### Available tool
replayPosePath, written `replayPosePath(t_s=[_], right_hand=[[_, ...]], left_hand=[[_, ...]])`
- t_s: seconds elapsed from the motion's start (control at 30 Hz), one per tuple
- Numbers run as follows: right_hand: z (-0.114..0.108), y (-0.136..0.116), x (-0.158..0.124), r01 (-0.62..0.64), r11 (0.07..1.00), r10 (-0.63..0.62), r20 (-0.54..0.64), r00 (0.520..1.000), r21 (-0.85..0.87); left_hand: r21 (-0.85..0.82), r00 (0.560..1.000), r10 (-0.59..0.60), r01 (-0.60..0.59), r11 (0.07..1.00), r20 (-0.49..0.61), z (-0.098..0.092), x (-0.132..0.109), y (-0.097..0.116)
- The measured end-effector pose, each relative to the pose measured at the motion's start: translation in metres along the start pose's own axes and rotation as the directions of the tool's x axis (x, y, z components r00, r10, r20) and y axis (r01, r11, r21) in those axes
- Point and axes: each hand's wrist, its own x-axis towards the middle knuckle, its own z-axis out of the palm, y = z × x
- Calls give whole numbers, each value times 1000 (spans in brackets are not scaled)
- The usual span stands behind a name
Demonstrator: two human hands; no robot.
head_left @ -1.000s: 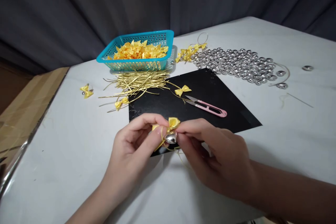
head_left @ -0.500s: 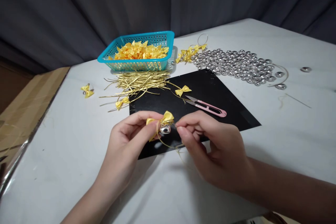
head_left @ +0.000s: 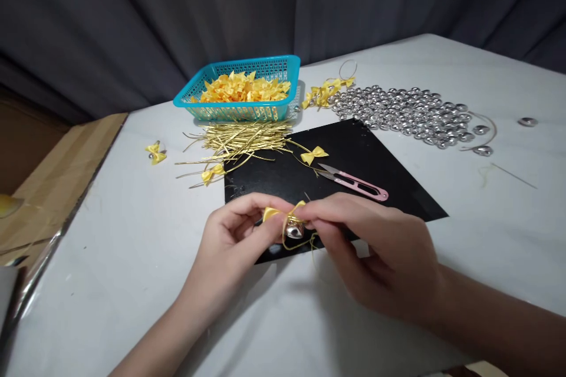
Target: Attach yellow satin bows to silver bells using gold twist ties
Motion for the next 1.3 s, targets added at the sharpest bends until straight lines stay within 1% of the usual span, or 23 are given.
replayPosePath(t_s=[0.07,0.17,0.23,0.33,0.4,0.47,0.57,0.67,0.8,0.9,1.1,1.2,1.3], right_hand=[[0,-1,1,6,1000,-6,2,1000,24],[-1,-1,5,-18,999,16,29,999,40],[-3,1,7,-12,999,9,66,998,45],[-6,4,10,39,996,-49,121,991,78],[-9,6,10,48,995,-61,164,985,84],[-11,8,10,43,996,-60,214,975,83],[-12,10,9,63,992,-92,286,954,109],[-11,11,8,74,988,-108,268,957,134],[-10,7,6,44,992,-68,216,974,116],[-11,4,7,2,996,-24,240,971,91],[-11,4,8,-25,996,-1,276,961,90],[-10,5,7,-47,994,17,290,957,95],[-11,5,8,-58,994,27,307,951,95]], left_hand=[[1,1000,0,0,1000,-5,-1,0,0],[4,1000,-7,7,1000,-7,-3,-1,0],[0,1000,-6,6,1000,6,-4,-1,0],[-18,999,2,-1,1000,52,-6,-1,0],[-28,997,4,-2,1000,76,-6,-2,1],[-32,996,13,-10,999,94,-5,-3,3],[-11,992,24,-22,1000,122,-4,-4,5],[42,990,38,-44,998,137,-4,-4,6],[115,986,72,-90,989,151,-5,-4,6],[151,983,80,-105,983,164,-5,-5,5],[185,981,86,-118,976,171,-4,-4,5],[174,980,70,-103,979,185,-6,-3,5],[127,977,42,-70,989,209,-8,-2,4]])
